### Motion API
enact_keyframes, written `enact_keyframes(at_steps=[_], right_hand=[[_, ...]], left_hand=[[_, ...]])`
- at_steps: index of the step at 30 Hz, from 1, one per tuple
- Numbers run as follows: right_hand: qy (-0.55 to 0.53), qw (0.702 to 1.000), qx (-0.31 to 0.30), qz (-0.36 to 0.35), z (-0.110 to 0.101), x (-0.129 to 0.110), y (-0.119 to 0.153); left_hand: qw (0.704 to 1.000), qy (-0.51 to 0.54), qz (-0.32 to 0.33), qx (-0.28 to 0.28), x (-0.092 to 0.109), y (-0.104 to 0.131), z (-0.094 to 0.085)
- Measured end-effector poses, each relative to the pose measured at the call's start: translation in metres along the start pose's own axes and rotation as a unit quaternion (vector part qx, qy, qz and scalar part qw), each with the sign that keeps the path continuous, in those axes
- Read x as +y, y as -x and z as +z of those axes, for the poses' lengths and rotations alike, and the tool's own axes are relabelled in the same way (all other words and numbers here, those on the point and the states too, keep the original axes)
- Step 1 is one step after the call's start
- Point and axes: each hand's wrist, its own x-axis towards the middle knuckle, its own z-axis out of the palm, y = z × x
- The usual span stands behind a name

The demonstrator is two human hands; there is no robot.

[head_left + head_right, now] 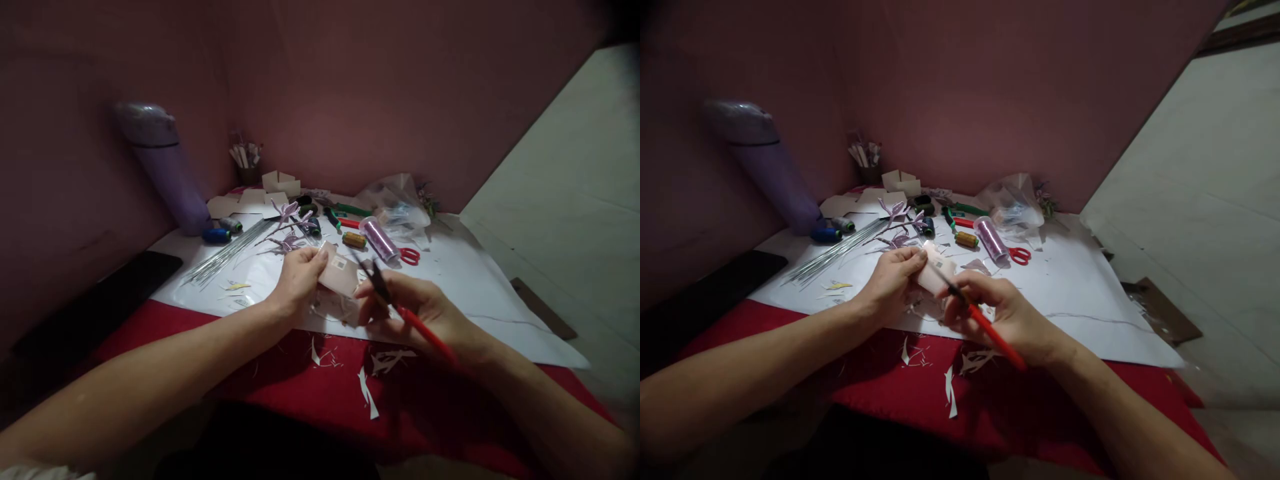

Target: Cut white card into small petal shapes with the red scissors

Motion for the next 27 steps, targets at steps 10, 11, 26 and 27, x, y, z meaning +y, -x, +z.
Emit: enact_keyframes(at_steps=[10,11,26,27], right_hand=[[0.238,0.948,-0.208,-0.032,0.013,-0.023,0.011],[0.257,0.943,-0.211,-0.027,0.013,-0.022,0.012],[0.065,0.997,0.002,0.045,0.0,-0.003,-0.006],[0.044,0.997,0.026,0.05,-0.003,-0.002,-0.012]], left_hand=[[0.993,0.064,0.051,0.08,0.032,-0.019,-0.01],[0.993,0.073,0.052,0.082,0.035,-0.02,-0.011],[0.993,0.048,0.044,0.101,0.043,-0.031,-0.023],[0.995,0.032,0.032,0.087,0.039,-0.029,-0.021]])
